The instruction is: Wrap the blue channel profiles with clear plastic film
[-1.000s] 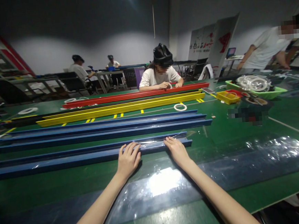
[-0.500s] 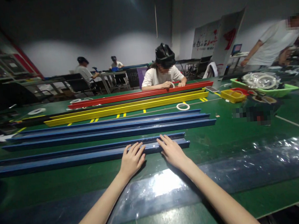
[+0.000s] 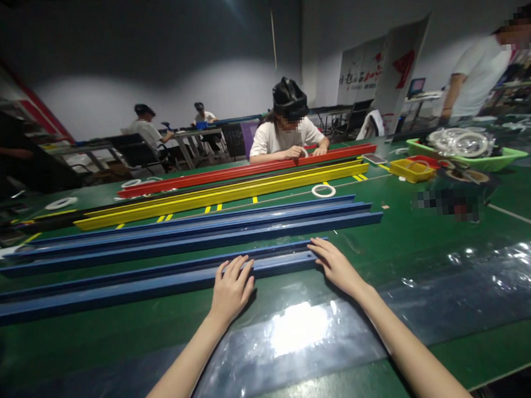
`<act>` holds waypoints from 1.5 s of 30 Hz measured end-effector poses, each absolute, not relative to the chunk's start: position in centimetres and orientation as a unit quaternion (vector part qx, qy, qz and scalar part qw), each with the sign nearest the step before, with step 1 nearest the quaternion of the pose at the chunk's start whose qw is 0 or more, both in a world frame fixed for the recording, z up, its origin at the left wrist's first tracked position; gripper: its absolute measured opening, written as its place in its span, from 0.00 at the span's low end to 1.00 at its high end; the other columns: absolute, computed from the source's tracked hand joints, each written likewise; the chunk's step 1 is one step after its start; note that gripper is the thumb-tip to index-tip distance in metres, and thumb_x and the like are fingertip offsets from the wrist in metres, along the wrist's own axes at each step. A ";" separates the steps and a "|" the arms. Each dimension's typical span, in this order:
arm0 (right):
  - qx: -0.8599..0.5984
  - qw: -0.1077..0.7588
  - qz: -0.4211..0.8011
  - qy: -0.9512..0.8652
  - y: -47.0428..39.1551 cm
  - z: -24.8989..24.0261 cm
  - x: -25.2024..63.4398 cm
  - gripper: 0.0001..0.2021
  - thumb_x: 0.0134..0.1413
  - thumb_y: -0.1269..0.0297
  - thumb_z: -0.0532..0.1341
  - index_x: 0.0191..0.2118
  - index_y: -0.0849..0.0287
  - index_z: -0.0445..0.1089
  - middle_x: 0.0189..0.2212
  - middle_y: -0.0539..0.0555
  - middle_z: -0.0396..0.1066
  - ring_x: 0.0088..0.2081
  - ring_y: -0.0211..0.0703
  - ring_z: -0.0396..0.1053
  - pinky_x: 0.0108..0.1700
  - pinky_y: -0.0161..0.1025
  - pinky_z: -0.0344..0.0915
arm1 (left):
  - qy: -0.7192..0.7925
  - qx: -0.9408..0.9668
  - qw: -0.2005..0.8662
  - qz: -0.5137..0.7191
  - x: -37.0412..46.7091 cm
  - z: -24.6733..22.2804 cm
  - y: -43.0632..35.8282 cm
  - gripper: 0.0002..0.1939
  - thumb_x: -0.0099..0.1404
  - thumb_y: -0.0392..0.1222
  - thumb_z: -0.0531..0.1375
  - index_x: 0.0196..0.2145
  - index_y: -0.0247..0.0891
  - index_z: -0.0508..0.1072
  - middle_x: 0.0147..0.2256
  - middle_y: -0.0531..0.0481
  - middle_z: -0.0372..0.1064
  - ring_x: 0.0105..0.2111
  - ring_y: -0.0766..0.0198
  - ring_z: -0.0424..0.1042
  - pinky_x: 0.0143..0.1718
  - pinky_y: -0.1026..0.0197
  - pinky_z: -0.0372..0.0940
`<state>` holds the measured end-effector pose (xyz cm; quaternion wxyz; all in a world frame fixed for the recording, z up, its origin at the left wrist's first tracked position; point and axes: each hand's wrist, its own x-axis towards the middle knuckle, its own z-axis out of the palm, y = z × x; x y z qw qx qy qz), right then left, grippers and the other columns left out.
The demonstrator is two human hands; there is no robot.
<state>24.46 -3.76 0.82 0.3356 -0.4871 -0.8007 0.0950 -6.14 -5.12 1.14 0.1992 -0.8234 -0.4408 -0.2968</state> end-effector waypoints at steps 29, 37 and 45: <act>-0.545 0.354 0.003 -0.760 -4.9 1.3 24.3 0.22 0.55 0.59 0.55 0.56 0.55 0.60 0.56 0.60 0.59 0.57 0.50 0.56 0.56 0.53 0.58 | -0.465 -0.807 0.216 -0.294 -6.1 1.3 -5.3 0.13 0.65 0.41 0.51 0.42 0.39 0.72 0.43 0.46 0.72 0.44 0.57 0.68 0.51 0.49 0.54; -0.549 0.375 -0.013 -0.747 -5.1 1.4 26.5 0.16 0.59 0.64 0.48 0.49 0.56 0.67 0.44 0.58 0.69 0.49 0.49 0.63 0.52 0.51 0.61 | -0.486 -0.788 0.227 -0.304 -6.2 1.5 -5.4 0.15 0.65 0.41 0.51 0.46 0.39 0.71 0.42 0.43 0.71 0.44 0.56 0.68 0.51 0.49 0.53; -0.489 0.271 0.004 -0.829 -5.5 0.9 23.7 0.19 0.60 0.64 0.48 0.57 0.52 0.60 0.57 0.55 0.60 0.60 0.47 0.52 0.57 0.52 0.57 | -0.384 -0.865 0.196 -0.257 -6.1 1.3 -5.2 0.20 0.65 0.41 0.50 0.55 0.40 0.64 0.53 0.44 0.65 0.54 0.57 0.61 0.54 0.52 0.52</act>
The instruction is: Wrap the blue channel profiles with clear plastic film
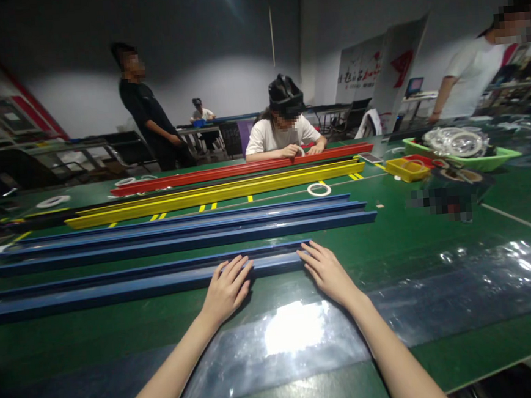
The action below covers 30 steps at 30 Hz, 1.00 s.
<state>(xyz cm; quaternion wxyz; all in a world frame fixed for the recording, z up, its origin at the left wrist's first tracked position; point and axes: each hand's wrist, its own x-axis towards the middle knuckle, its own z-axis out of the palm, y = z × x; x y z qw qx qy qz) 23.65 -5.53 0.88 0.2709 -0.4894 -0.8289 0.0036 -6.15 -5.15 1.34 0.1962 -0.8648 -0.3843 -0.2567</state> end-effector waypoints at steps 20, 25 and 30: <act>-0.526 0.267 -0.024 -0.807 -5.5 1.2 24.7 0.19 0.59 0.64 0.51 0.56 0.55 0.61 0.56 0.56 0.61 0.57 0.48 0.55 0.53 0.51 0.59 | -0.403 -0.855 0.194 -0.262 -6.2 1.4 -5.1 0.17 0.65 0.40 0.50 0.51 0.39 0.67 0.52 0.45 0.66 0.53 0.56 0.62 0.51 0.52 0.53; -0.497 0.257 0.000 -0.829 -5.7 1.1 24.2 0.19 0.59 0.66 0.50 0.56 0.54 0.61 0.56 0.54 0.61 0.59 0.47 0.53 0.56 0.51 0.57 | -0.419 -0.846 0.198 -0.265 -6.2 1.3 -5.1 0.16 0.65 0.40 0.51 0.48 0.39 0.69 0.49 0.46 0.69 0.50 0.56 0.65 0.50 0.51 0.54; -0.471 0.278 0.040 -0.836 -5.6 0.7 23.8 0.20 0.59 0.67 0.50 0.57 0.54 0.58 0.56 0.55 0.61 0.59 0.46 0.53 0.57 0.51 0.57 | -0.438 -0.833 0.208 -0.265 -6.2 1.3 -5.1 0.14 0.65 0.41 0.51 0.45 0.38 0.70 0.46 0.45 0.70 0.47 0.56 0.67 0.50 0.51 0.55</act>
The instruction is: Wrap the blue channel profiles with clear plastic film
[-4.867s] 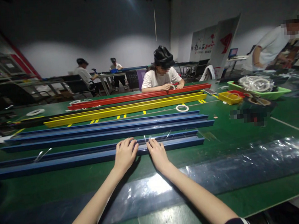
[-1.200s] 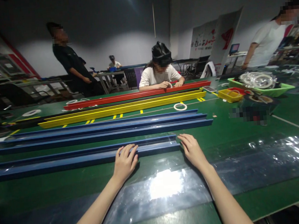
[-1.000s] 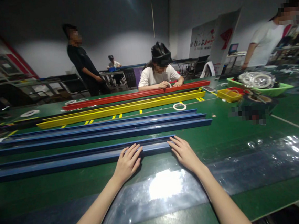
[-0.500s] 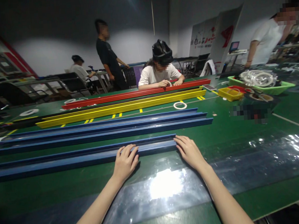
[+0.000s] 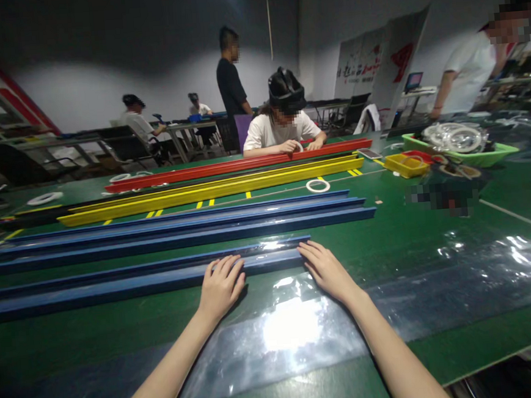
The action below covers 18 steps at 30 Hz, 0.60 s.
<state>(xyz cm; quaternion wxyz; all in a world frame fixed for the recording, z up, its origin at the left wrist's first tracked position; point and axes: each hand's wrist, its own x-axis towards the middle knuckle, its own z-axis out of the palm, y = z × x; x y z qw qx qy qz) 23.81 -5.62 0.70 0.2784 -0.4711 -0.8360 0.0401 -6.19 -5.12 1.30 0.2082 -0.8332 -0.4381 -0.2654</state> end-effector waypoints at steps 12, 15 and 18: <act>-0.475 0.362 0.115 -0.794 -5.3 0.9 24.0 0.17 0.60 0.65 0.49 0.53 0.54 0.63 0.52 0.56 0.65 0.56 0.45 0.59 0.58 0.50 0.57 | -0.380 -0.893 0.168 -0.170 -4.6 3.0 -3.4 0.15 0.66 0.44 0.51 0.47 0.38 0.68 0.45 0.44 0.68 0.44 0.56 0.65 0.42 0.56 0.60; -0.476 0.370 0.136 -0.786 -5.1 0.8 24.3 0.15 0.60 0.65 0.49 0.49 0.54 0.66 0.50 0.56 0.67 0.55 0.44 0.61 0.58 0.49 0.58 | -0.390 -0.885 0.174 -0.187 -4.2 2.8 -3.4 0.13 0.66 0.43 0.51 0.45 0.38 0.69 0.44 0.45 0.70 0.43 0.56 0.66 0.40 0.57 0.60; -0.475 0.375 0.145 -0.783 -4.9 0.6 24.5 0.14 0.60 0.65 0.49 0.48 0.54 0.67 0.50 0.55 0.68 0.54 0.44 0.62 0.58 0.48 0.58 | -0.396 -0.874 0.185 -0.213 -4.0 2.1 -3.5 0.12 0.66 0.41 0.51 0.44 0.37 0.69 0.42 0.46 0.71 0.42 0.57 0.67 0.40 0.57 0.60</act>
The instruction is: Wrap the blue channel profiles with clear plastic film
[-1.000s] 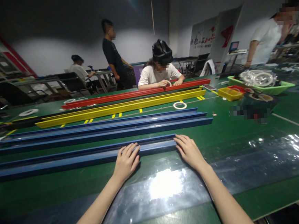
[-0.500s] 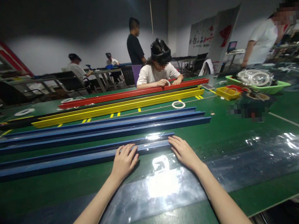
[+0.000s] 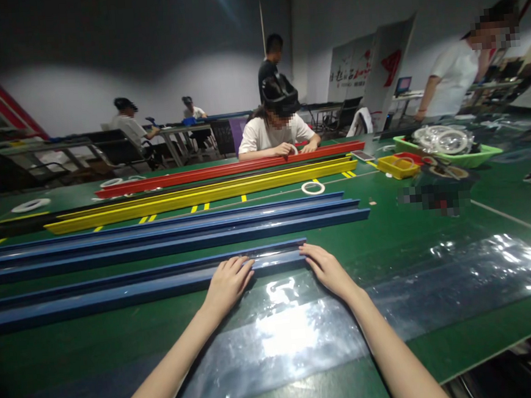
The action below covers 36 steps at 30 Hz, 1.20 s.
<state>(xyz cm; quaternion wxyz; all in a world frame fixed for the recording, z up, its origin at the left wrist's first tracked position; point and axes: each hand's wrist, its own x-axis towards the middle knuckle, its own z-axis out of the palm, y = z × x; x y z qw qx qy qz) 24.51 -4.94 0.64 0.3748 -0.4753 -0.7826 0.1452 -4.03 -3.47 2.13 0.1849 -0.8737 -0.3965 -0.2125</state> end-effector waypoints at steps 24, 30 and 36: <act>-0.496 0.337 0.132 -0.789 -5.4 0.9 24.5 0.15 0.58 0.66 0.50 0.50 0.55 0.65 0.49 0.56 0.68 0.53 0.45 0.63 0.56 0.48 0.60 | -0.397 -0.848 0.218 -0.275 -3.7 0.9 -4.0 0.13 0.65 0.39 0.52 0.46 0.36 0.70 0.43 0.45 0.73 0.42 0.59 0.70 0.42 0.56 0.61; -0.511 0.347 0.140 -0.774 -5.2 0.7 24.4 0.15 0.57 0.64 0.51 0.48 0.56 0.66 0.47 0.57 0.69 0.51 0.47 0.65 0.54 0.48 0.61 | -0.405 -0.849 0.194 -0.278 -3.7 0.8 -4.0 0.13 0.67 0.40 0.50 0.46 0.35 0.70 0.42 0.44 0.73 0.42 0.60 0.71 0.41 0.57 0.61; -0.513 0.352 0.153 -0.768 -4.8 0.3 24.7 0.14 0.56 0.64 0.52 0.47 0.55 0.67 0.45 0.56 0.70 0.48 0.47 0.67 0.52 0.48 0.62 | -0.418 -0.850 0.171 -0.270 -3.6 0.8 -3.9 0.13 0.67 0.42 0.49 0.45 0.36 0.69 0.42 0.44 0.73 0.42 0.59 0.71 0.41 0.57 0.60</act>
